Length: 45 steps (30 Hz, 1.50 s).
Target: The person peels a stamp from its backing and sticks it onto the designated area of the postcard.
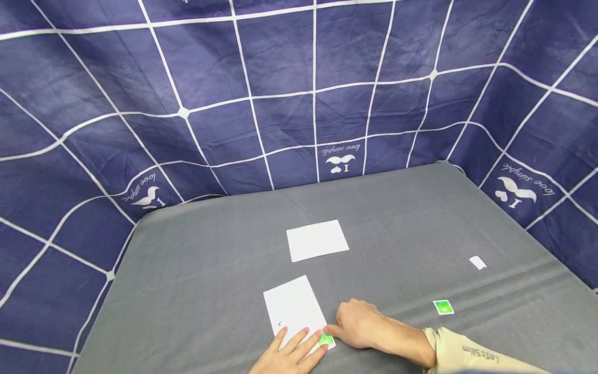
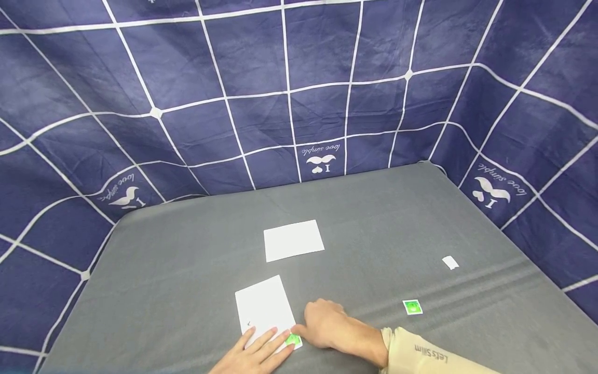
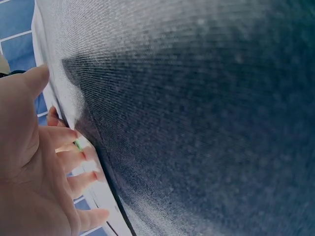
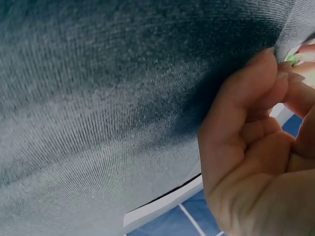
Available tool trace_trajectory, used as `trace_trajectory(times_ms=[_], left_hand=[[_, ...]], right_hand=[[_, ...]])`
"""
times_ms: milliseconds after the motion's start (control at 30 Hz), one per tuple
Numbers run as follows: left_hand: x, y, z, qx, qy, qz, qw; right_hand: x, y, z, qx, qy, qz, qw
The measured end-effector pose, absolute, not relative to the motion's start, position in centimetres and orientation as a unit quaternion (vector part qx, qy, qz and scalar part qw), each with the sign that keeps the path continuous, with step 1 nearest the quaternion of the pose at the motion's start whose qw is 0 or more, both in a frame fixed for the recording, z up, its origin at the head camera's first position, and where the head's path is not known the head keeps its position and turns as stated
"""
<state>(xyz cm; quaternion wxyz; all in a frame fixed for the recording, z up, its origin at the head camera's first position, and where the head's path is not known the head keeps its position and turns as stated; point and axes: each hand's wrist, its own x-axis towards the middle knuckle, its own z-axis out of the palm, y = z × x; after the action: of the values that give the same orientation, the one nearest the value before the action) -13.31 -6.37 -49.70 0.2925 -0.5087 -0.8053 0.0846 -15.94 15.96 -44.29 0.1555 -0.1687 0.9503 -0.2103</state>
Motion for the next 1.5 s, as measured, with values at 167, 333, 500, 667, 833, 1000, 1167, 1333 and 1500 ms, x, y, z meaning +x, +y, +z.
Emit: trace_trajectory(times_ms=[167, 333, 500, 667, 833, 1000, 1167, 1333, 1500], left_hand=[[-13.3, -6.4, -50.3, -0.504, -0.799, 0.074, 0.321], [-13.5, -6.6, -50.6, -0.502, -0.790, 0.055, 0.347], [-13.6, -6.9, -50.5, -0.510, -0.791, 0.061, 0.332], [-13.6, -6.9, -50.5, -0.515, -0.787, 0.062, 0.335], [-13.5, -6.9, -50.5, -0.511, -0.786, 0.067, 0.342], [-13.5, -7.0, -50.3, -0.515, -0.789, 0.079, 0.327], [-13.6, -7.3, -50.6, -0.512, -0.790, 0.071, 0.329], [-13.6, -8.0, -51.2, -0.495, -0.797, 0.063, 0.340], [-14.2, -9.1, -51.4, -0.473, -0.811, 0.059, 0.339]], right_hand=[[-15.8, 16.0, -44.6, -0.179, 0.946, -0.222, 0.152], [-15.8, 16.3, -44.6, -0.191, 0.939, -0.242, 0.155], [-15.9, 16.5, -44.5, -0.194, 0.934, -0.249, 0.165], [-15.9, 16.5, -44.6, -0.190, 0.933, -0.254, 0.169], [-15.9, 16.5, -44.7, -0.188, 0.934, -0.253, 0.165], [-15.9, 16.5, -44.8, -0.189, 0.934, -0.256, 0.160], [-15.7, 16.6, -44.9, -0.187, 0.936, -0.258, 0.149], [-15.6, 16.7, -45.0, -0.193, 0.933, -0.268, 0.141], [-15.6, 16.9, -45.0, -0.186, 0.930, -0.277, 0.151]])
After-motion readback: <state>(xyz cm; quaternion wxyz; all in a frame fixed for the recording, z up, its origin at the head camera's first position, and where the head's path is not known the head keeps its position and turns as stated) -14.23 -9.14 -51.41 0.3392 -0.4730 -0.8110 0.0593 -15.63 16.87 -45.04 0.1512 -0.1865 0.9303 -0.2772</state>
